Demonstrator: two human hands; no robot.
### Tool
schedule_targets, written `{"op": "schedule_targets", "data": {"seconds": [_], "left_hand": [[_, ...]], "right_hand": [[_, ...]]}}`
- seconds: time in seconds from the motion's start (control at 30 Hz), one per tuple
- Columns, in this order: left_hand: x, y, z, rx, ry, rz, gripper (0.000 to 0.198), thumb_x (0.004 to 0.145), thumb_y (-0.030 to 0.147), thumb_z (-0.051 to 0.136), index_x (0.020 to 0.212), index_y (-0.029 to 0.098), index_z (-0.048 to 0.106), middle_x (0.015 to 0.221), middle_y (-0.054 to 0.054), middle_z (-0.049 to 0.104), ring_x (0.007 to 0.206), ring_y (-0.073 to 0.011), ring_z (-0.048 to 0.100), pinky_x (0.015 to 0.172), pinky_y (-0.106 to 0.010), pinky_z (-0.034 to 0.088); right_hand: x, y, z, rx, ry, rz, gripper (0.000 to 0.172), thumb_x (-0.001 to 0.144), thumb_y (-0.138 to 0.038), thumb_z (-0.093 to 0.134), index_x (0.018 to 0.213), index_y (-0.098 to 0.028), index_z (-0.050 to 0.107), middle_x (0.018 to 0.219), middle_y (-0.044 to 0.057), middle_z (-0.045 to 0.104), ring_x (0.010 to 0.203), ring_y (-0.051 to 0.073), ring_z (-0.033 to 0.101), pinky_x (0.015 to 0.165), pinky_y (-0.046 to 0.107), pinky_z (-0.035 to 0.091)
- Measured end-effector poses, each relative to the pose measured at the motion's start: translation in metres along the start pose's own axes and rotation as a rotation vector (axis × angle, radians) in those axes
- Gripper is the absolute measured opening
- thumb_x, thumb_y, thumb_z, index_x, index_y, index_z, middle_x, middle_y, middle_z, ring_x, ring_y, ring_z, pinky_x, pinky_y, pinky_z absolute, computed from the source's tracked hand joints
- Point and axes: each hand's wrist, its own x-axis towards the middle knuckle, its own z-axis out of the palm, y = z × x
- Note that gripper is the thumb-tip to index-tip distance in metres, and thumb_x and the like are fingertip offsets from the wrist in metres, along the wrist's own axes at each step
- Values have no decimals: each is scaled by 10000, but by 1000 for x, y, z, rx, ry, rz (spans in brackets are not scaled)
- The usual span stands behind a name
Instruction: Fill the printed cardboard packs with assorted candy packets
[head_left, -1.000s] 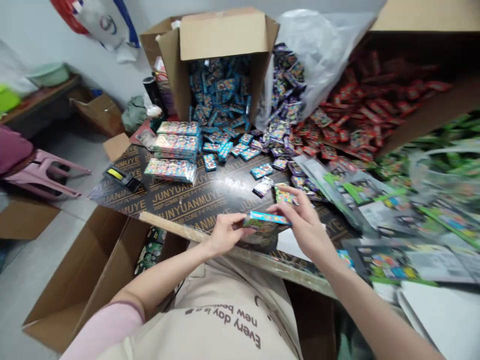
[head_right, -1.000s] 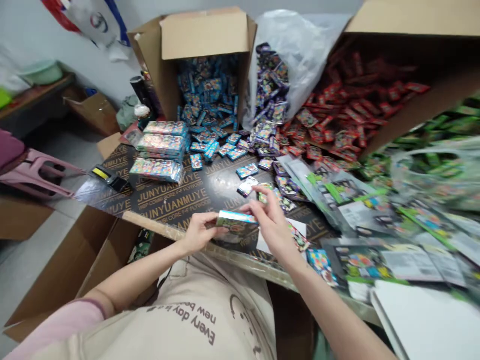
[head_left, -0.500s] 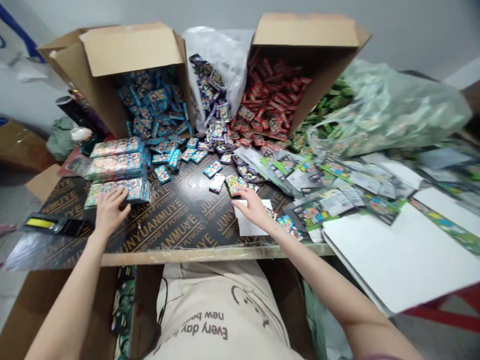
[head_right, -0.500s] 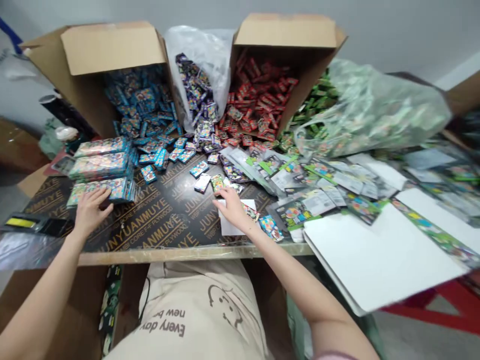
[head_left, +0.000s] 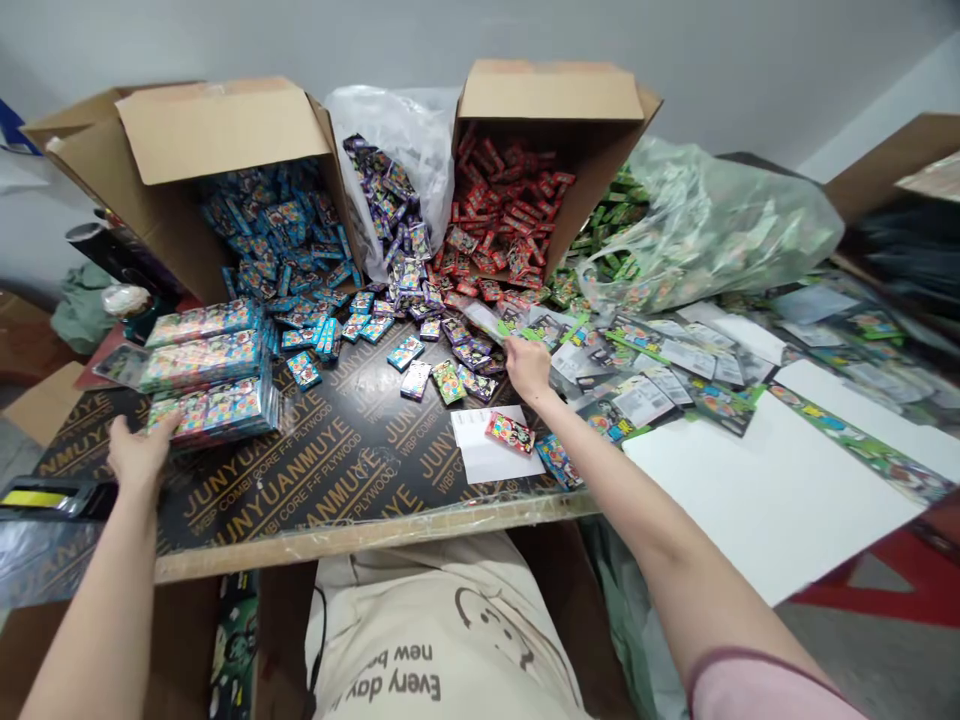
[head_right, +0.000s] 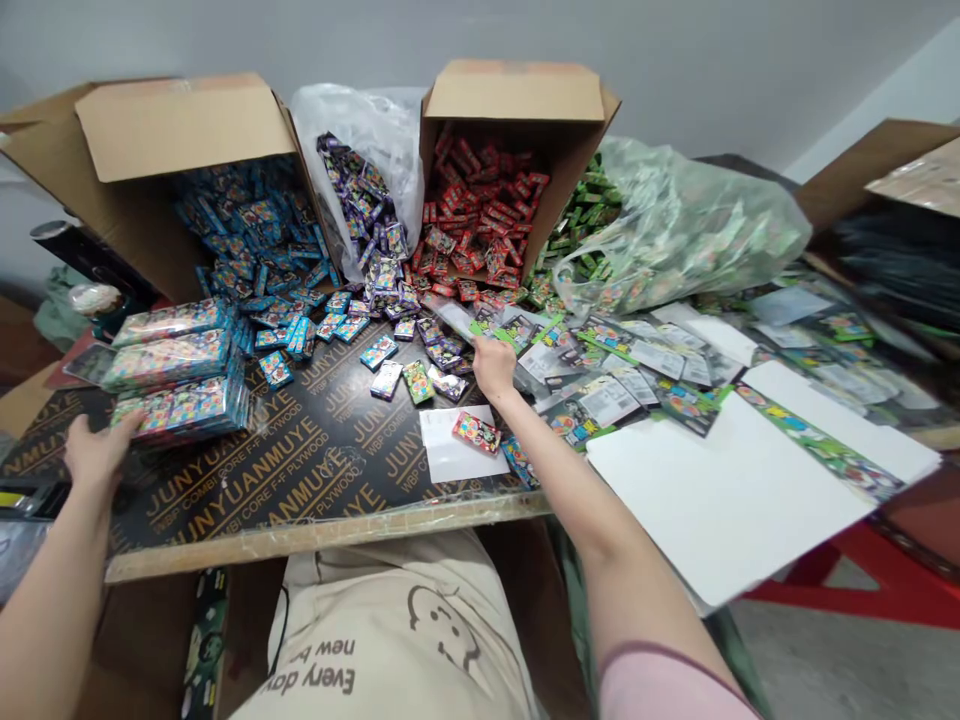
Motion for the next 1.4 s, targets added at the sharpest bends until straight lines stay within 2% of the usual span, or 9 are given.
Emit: {"op": "schedule_targets", "data": {"seconds": [0.17, 0.37, 0.53, 0.73, 0.9, 1.0, 1.13, 1.27, 1.4], "left_hand": [[-70, 63, -6, -346, 195, 340, 919, 646, 548, 762, 1364, 82, 427, 1425, -186, 441, 1346, -306, 377, 1146, -436, 251], [-197, 162, 5, -1228, -1034, 10, 876, 641, 692, 692, 1325, 186, 482, 1233, -151, 607, 1144, -308, 579, 1000, -454, 437], [-236, 179, 7, -1381, -1001, -93, 778, 774, 783, 435, 1296, 214, 526, 1279, -122, 584, 1292, -348, 445, 1041, -495, 394], [-223, 156, -30, -597, -316, 466, 960, 684, 556, 742, 1458, 206, 296, 1566, -145, 182, 1456, -342, 71, 1173, -541, 25], [-216, 162, -50, -371, -1252, 936, 805, 640, 550, 775, 1329, 230, 509, 1382, -122, 514, 1330, -355, 395, 1152, -587, 92], [-220, 166, -38, -698, -1720, 625, 793, 606, 513, 789, 1289, 190, 547, 1324, -111, 567, 1252, -353, 480, 1106, -512, 297], [-235, 158, -27, -1085, -2001, -130, 626, 693, 423, 654, 1238, 124, 579, 1210, -122, 638, 1142, -344, 573, 1020, -483, 404], [-254, 149, -34, -1204, -1979, -372, 569, 659, 388, 659, 1151, 103, 644, 1113, -135, 682, 1070, -332, 614, 975, -431, 444], [-264, 147, -40, -1258, -1821, -374, 503, 725, 495, 608, 1044, 114, 687, 1044, -150, 695, 1055, -353, 615, 909, -458, 483]], "right_hand": [[-16, -41, -28, 780, 410, 265, 232, 874, -363, 469, 898, -186, 618, 829, 62, 652, 727, 197, 584, 685, 326, 472], [-91, -137, -43, 1611, -368, 512, 359, 614, -445, 791, 809, -202, 612, 675, -24, 602, 527, 116, 526, 447, 247, 487], [-136, -156, -36, 1649, -670, 562, 363, 618, -461, 795, 807, -207, 619, 662, -23, 629, 485, 110, 535, 444, 255, 500], [-110, -116, -64, 917, -313, -186, 185, 885, -285, 535, 864, -200, 697, 791, 48, 694, 708, 180, 606, 653, 310, 482], [-90, -130, -98, 451, -236, -980, 291, 903, -82, 413, 886, -181, 686, 717, 54, 651, 741, 181, 530, 703, 322, 394], [-88, -148, -103, 455, -60, -1048, 259, 915, -90, 426, 918, -183, 668, 771, 44, 658, 822, 188, 529, 788, 347, 383], [-89, -153, -99, 592, 183, -795, 129, 905, -185, 547, 936, -228, 664, 920, 46, 670, 990, 215, 546, 905, 394, 373], [-95, -146, -93, 663, 204, -504, 206, 815, -374, 686, 969, -241, 653, 989, 80, 642, 965, 243, 562, 869, 407, 420], [-102, -145, -89, 794, -104, -408, 257, 759, -433, 729, 868, -226, 623, 826, 46, 635, 817, 217, 569, 765, 360, 448]]}}
